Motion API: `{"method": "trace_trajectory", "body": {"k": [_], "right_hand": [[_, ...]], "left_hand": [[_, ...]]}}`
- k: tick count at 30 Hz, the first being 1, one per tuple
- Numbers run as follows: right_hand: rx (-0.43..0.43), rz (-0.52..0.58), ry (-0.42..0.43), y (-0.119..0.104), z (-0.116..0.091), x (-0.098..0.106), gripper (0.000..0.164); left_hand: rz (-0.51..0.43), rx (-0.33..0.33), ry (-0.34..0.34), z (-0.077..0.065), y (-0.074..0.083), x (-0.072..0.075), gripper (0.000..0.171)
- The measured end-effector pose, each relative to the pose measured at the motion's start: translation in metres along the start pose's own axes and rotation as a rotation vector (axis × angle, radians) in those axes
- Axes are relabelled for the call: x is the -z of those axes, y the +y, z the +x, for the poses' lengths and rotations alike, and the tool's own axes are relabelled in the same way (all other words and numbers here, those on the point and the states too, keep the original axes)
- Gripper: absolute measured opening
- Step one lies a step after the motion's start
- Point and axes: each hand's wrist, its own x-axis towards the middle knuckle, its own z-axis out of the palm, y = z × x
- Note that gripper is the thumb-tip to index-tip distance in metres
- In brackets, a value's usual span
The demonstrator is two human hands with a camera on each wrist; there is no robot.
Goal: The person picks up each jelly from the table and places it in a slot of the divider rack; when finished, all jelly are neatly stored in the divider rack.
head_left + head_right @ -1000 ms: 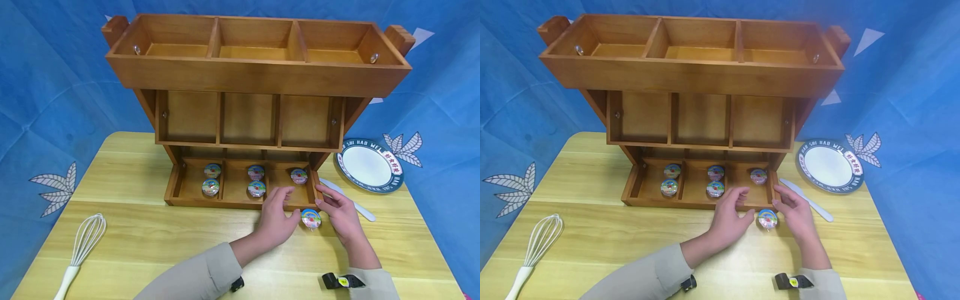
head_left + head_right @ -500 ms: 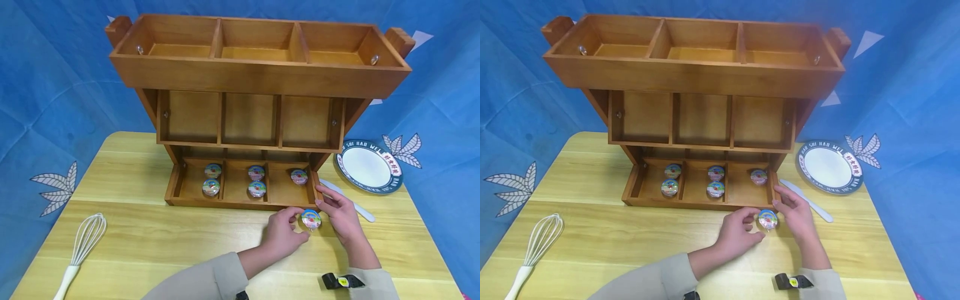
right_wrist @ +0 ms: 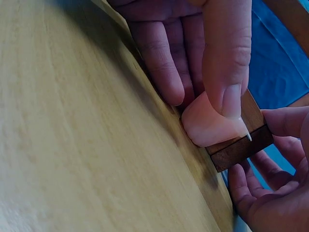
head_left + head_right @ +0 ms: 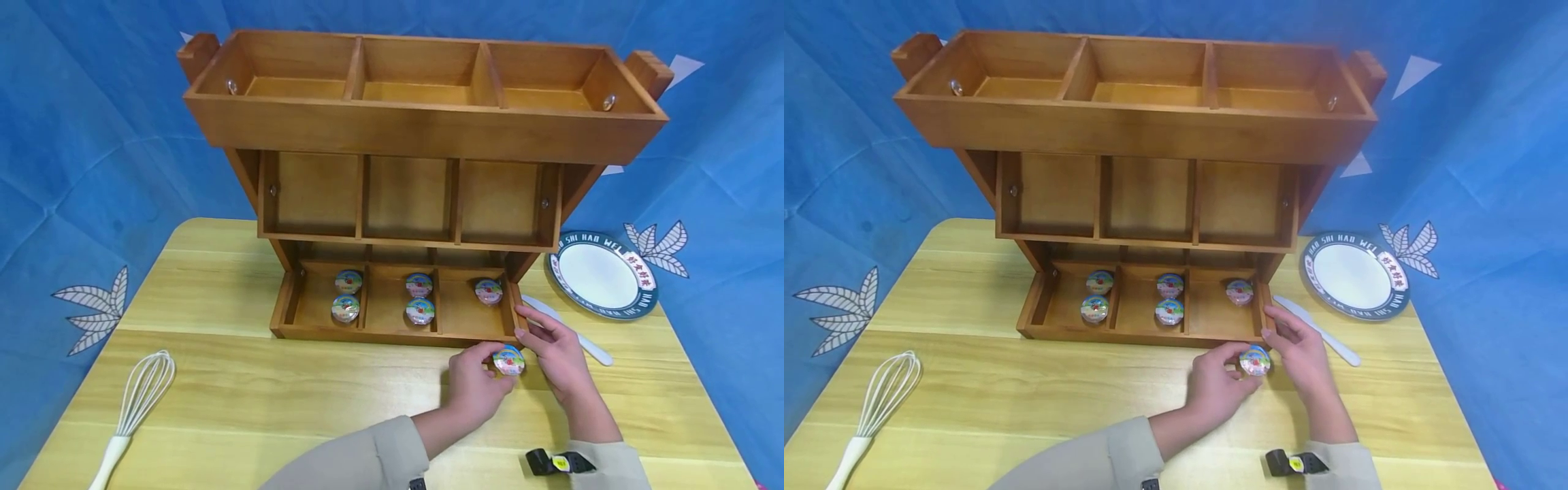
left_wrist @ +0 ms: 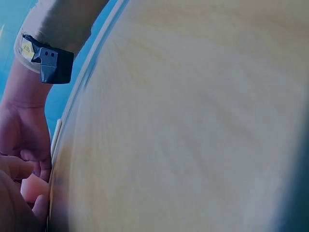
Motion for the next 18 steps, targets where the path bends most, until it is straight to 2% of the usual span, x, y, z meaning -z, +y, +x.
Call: {"method": "trace_trajectory", "body": {"k": [9,18], "right_hand": [[-0.006,0.008,-0.003,0.000,0.000,0.000,0.048],[-0.010,0.023,-0.002,-0.001,0.000,0.000,0.048]], "left_hand": [[0.017,-0.050,0.009,0.003,-0.003,0.003,0.041],[0.046,-0.043,-0.058,0.000,0.004,0.024,0.042]]}}
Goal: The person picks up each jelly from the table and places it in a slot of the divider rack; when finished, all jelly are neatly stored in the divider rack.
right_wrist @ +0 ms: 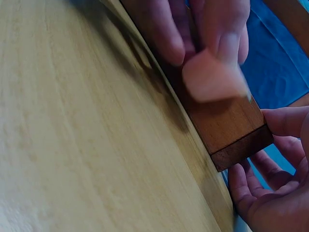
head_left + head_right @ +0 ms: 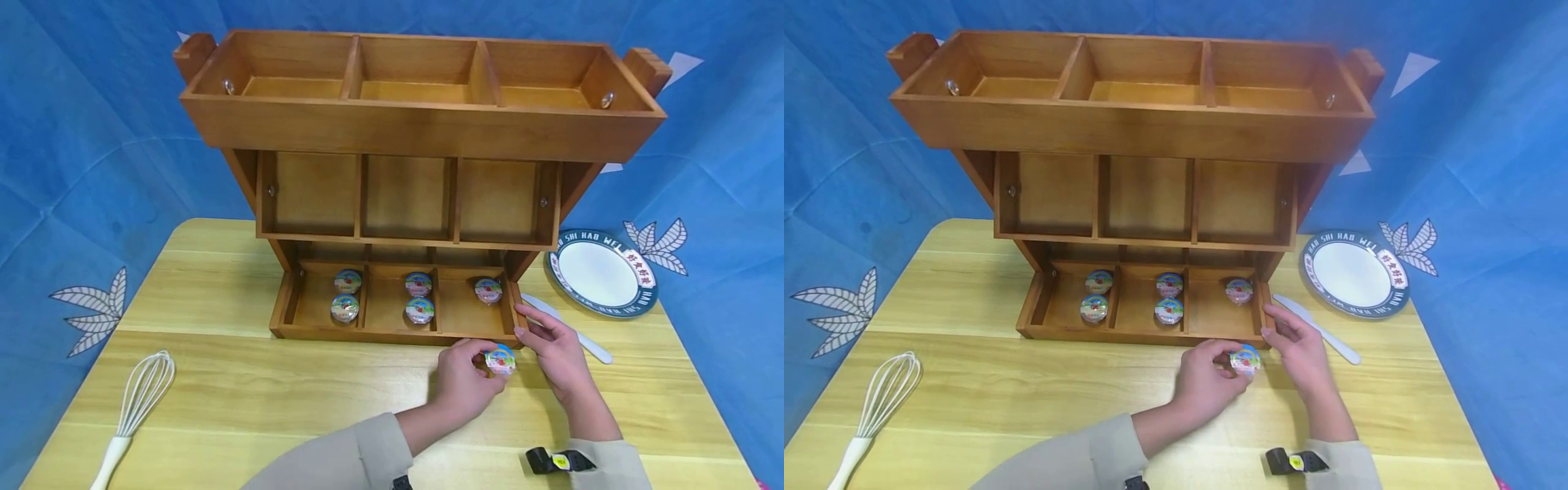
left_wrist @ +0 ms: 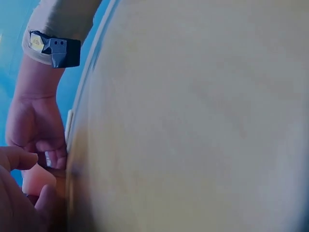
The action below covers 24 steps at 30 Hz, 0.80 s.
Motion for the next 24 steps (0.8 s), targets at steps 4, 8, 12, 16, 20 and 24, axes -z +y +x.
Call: {"method": "trace_trajectory", "body": {"k": [4,8,12,16,20,24], "right_hand": [[0.004,0.003,0.003,0.000,0.000,0.001,0.049],[0.010,-0.004,-0.001,0.001,0.001,0.001,0.049],[0.008,-0.013,-0.002,0.000,0.001,0.001,0.049],[-0.001,-0.025,-0.004,-0.001,0.000,0.000,0.049],[-0.001,-0.034,-0.003,-0.001,-0.001,0.000,0.049],[0.002,-0.030,-0.004,-0.001,-0.001,0.000,0.049]], "left_hand": [[-0.044,0.017,-0.033,0.000,0.009,0.011,0.042],[-0.118,-0.027,-0.037,0.005,0.017,0.020,0.041],[-0.162,-0.052,-0.020,0.020,0.027,0.029,0.042],[-0.150,-0.050,-0.006,0.040,0.033,0.033,0.042],[-0.096,-0.048,-0.011,0.058,0.031,0.031,0.041],[0.020,-0.037,-0.024,0.072,0.024,0.026,0.038]]}}
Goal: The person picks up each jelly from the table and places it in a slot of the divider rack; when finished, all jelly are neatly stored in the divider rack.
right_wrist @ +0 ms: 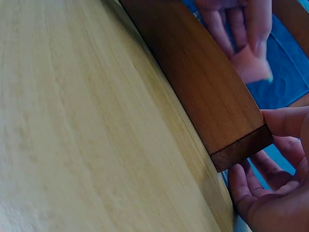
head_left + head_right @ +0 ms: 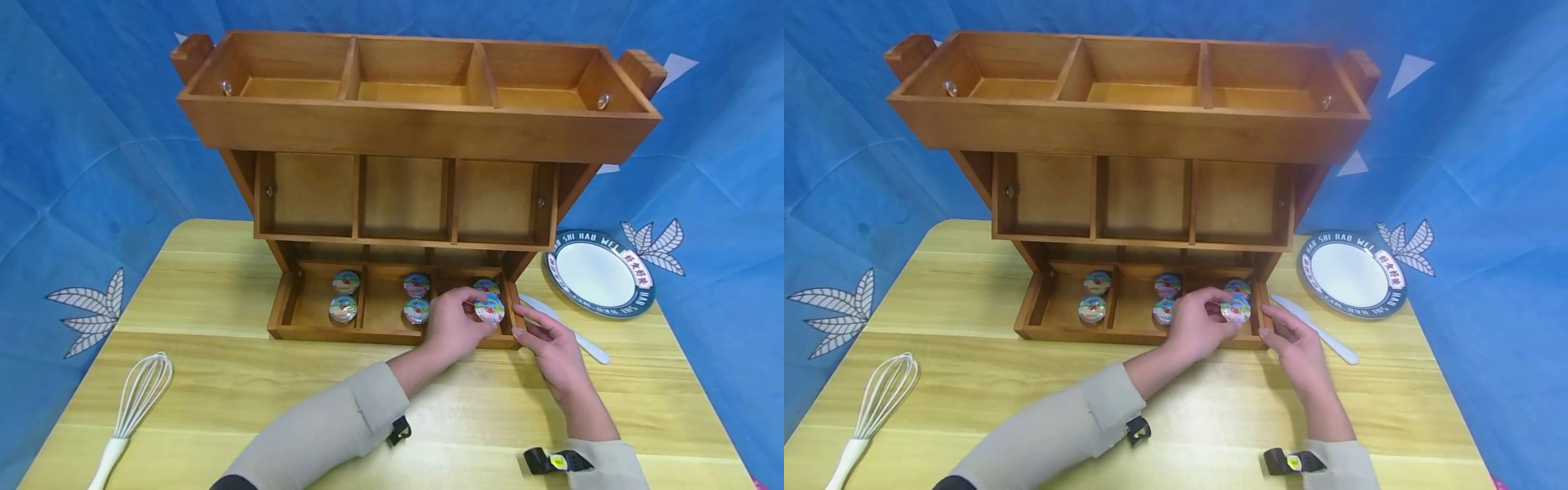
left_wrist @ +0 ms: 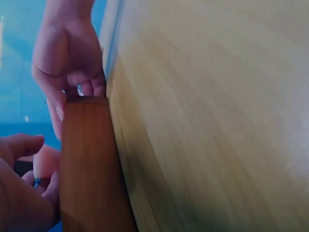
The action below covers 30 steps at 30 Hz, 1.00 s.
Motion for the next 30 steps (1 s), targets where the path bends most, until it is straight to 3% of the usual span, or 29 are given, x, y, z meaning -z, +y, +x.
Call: {"method": "trace_trajectory", "body": {"k": [4,11,14,21,30], "right_hand": [[-0.004,0.003,-0.003,0.000,0.000,0.000,0.050],[-0.008,0.000,-0.011,-0.001,0.002,0.000,0.051],[-0.006,0.002,-0.014,0.000,0.002,0.000,0.051],[0.012,0.002,0.002,-0.001,0.002,0.000,0.050],[0.019,0.020,0.001,0.001,0.001,0.000,0.049]], "left_hand": [[0.130,0.036,-0.039,0.009,-0.003,-0.004,0.038],[0.268,0.135,-0.128,0.020,-0.002,-0.008,0.039],[0.274,0.185,-0.142,0.024,-0.002,-0.009,0.038],[0.191,0.331,-0.148,0.031,-0.001,-0.012,0.038],[0.208,0.355,-0.157,0.032,-0.001,-0.012,0.038]]}}
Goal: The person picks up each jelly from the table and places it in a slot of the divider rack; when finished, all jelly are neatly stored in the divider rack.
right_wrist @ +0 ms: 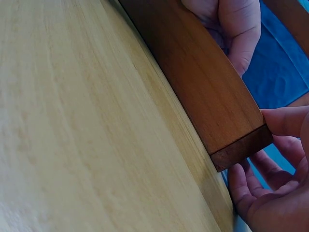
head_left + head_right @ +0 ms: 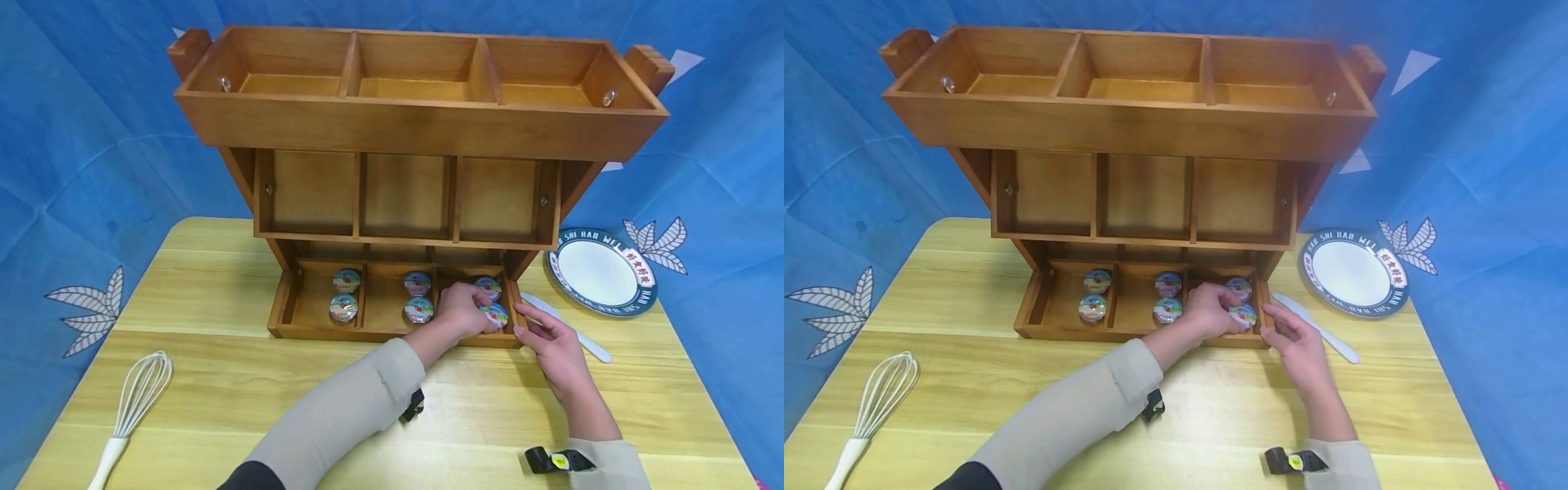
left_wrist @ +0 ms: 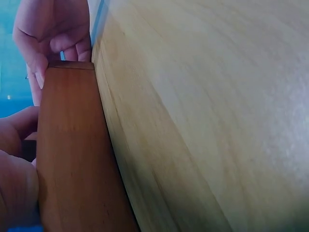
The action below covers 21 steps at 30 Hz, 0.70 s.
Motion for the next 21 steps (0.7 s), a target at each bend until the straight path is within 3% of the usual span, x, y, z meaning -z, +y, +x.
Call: {"method": "trace_trajectory", "body": {"k": [4,8,14,17,21], "right_hand": [[-0.002,0.013,-0.006,0.000,0.001,-0.001,0.049],[-0.009,-0.004,-0.005,0.000,0.002,-0.003,0.049],[0.019,-0.098,0.027,-0.005,0.001,-0.006,0.046],[0.053,-0.141,0.067,-0.011,-0.002,-0.008,0.045],[0.125,-0.267,0.169,-0.021,-0.007,-0.014,0.043]], "left_hand": [[0.033,-0.028,0.016,-0.005,0.001,0.004,0.036],[0.040,-0.119,0.035,-0.018,0.001,0.017,0.035],[-0.009,-0.275,-0.015,-0.045,-0.008,0.052,0.063],[0.022,-0.382,-0.050,-0.057,-0.018,0.069,0.077],[0.084,-0.470,-0.058,-0.071,-0.033,0.090,0.087]]}}
